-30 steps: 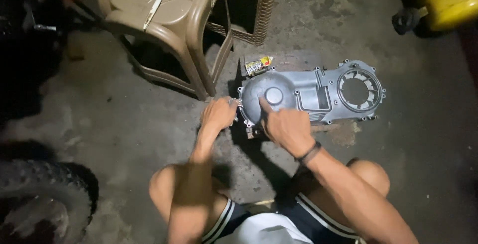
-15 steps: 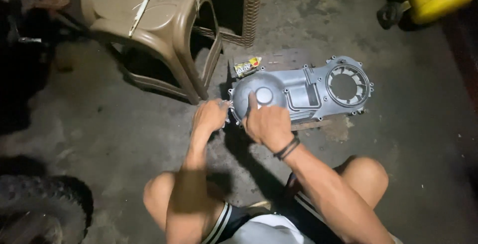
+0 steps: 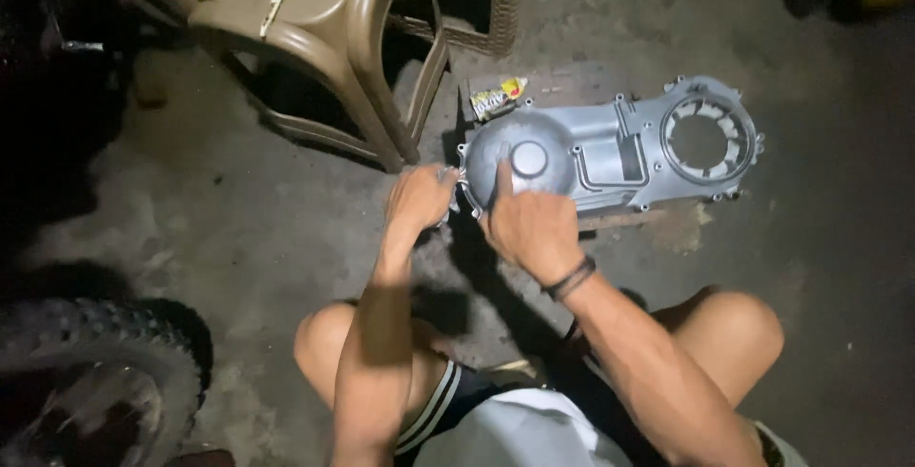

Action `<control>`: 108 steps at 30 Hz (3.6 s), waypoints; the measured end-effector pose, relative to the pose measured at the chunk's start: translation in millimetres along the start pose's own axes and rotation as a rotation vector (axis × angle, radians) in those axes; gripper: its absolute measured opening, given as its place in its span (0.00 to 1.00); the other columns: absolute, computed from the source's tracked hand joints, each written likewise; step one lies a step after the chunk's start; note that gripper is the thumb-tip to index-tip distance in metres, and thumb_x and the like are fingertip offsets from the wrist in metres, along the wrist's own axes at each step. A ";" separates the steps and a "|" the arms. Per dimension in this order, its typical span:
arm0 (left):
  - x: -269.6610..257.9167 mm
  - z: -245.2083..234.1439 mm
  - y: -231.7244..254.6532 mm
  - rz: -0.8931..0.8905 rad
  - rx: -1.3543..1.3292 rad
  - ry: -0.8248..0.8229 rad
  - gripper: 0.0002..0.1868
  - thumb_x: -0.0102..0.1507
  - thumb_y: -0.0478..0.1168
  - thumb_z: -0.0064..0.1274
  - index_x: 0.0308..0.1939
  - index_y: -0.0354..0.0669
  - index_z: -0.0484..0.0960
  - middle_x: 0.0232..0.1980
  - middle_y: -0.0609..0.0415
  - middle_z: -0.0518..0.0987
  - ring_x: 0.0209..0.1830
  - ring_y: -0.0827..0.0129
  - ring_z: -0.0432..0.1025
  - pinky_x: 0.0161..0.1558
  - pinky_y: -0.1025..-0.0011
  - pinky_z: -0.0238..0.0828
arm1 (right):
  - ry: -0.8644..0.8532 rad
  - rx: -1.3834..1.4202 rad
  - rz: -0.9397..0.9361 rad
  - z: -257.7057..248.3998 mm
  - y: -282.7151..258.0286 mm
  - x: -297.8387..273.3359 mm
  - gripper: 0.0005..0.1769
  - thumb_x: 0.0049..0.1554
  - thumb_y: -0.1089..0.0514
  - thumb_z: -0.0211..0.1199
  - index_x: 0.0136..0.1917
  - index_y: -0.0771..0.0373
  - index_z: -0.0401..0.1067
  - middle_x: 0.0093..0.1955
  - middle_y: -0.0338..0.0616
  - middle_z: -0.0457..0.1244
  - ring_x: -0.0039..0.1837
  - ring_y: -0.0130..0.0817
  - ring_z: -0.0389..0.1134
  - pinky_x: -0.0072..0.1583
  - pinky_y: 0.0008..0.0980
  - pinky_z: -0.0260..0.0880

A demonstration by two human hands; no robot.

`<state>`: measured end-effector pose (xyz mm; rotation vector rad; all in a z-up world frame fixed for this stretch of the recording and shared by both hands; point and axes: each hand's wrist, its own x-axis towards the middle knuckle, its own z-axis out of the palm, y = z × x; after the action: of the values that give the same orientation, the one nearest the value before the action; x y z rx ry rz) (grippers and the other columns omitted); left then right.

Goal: Cleaning and applying sealant to the edges of a motorcycle engine casing in preparation for assembly.

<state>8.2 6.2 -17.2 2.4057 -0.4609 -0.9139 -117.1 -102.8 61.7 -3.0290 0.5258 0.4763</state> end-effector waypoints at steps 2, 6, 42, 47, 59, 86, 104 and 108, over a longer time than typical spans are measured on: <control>0.9 1.1 -3.6 -0.011 0.005 -0.021 0.31 0.70 0.58 0.37 0.64 0.39 0.79 0.61 0.37 0.80 0.66 0.41 0.71 0.66 0.45 0.64 | -0.005 0.021 0.024 20.5 8.1 29.9 0.42 0.56 0.43 0.49 0.79 0.65 0.55 0.37 0.54 0.71 0.44 0.57 0.75 0.44 0.54 0.73; 5.2 0.5 -2.4 -0.031 0.022 -0.050 0.35 0.70 0.61 0.37 0.68 0.37 0.75 0.67 0.37 0.76 0.70 0.43 0.67 0.68 0.45 0.62 | -0.042 0.054 0.028 -1.5 7.4 18.2 0.42 0.56 0.45 0.48 0.80 0.64 0.53 0.40 0.56 0.71 0.46 0.60 0.75 0.45 0.57 0.72; -4.2 -9.9 4.2 -0.027 -0.083 -0.034 0.28 0.70 0.53 0.39 0.61 0.36 0.81 0.55 0.35 0.82 0.60 0.38 0.74 0.61 0.43 0.68 | -0.033 -0.157 -0.074 -12.0 19.8 -14.3 0.34 0.59 0.42 0.49 0.78 0.43 0.60 0.33 0.47 0.72 0.42 0.48 0.77 0.44 0.48 0.76; -13.6 -14.0 10.6 -0.027 -0.063 -0.027 0.27 0.70 0.53 0.39 0.61 0.37 0.81 0.53 0.36 0.83 0.57 0.40 0.76 0.58 0.44 0.70 | 0.001 -0.103 -0.063 6.7 24.4 18.8 0.33 0.59 0.41 0.47 0.77 0.45 0.62 0.33 0.50 0.71 0.41 0.53 0.76 0.42 0.50 0.74; -16.5 -12.2 9.7 -0.002 -0.058 -0.043 0.29 0.71 0.53 0.35 0.62 0.35 0.79 0.55 0.34 0.82 0.58 0.38 0.75 0.59 0.43 0.70 | -0.073 -0.079 -0.052 5.2 35.7 -4.5 0.34 0.60 0.37 0.45 0.79 0.33 0.55 0.32 0.51 0.70 0.41 0.54 0.76 0.43 0.53 0.76; -13.9 -14.4 16.3 -0.067 -0.017 -0.065 0.34 0.71 0.58 0.36 0.70 0.36 0.72 0.67 0.37 0.76 0.70 0.43 0.68 0.70 0.46 0.61 | -0.114 0.080 -0.130 57.8 71.0 -49.3 0.27 0.61 0.42 0.47 0.73 0.30 0.62 0.31 0.49 0.70 0.35 0.49 0.74 0.39 0.45 0.75; -6.6 -14.4 8.9 -0.020 -0.055 -0.057 0.33 0.71 0.58 0.38 0.67 0.34 0.75 0.63 0.36 0.78 0.64 0.41 0.72 0.63 0.45 0.67 | -0.051 -0.052 -0.015 78.9 85.4 -40.6 0.43 0.57 0.45 0.52 0.82 0.29 0.41 0.32 0.48 0.70 0.34 0.51 0.74 0.38 0.46 0.75; -6.8 -12.1 9.4 -0.020 -0.070 -0.051 0.33 0.71 0.57 0.38 0.68 0.33 0.74 0.64 0.35 0.78 0.64 0.41 0.73 0.63 0.44 0.68 | 0.054 0.070 -0.072 76.2 63.1 -37.0 0.38 0.57 0.50 0.55 0.80 0.34 0.51 0.37 0.50 0.71 0.36 0.53 0.75 0.37 0.49 0.75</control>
<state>10.5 6.1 -0.6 2.3320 -0.4178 -0.9856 -193.6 -144.1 1.7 -2.9888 0.4244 0.3651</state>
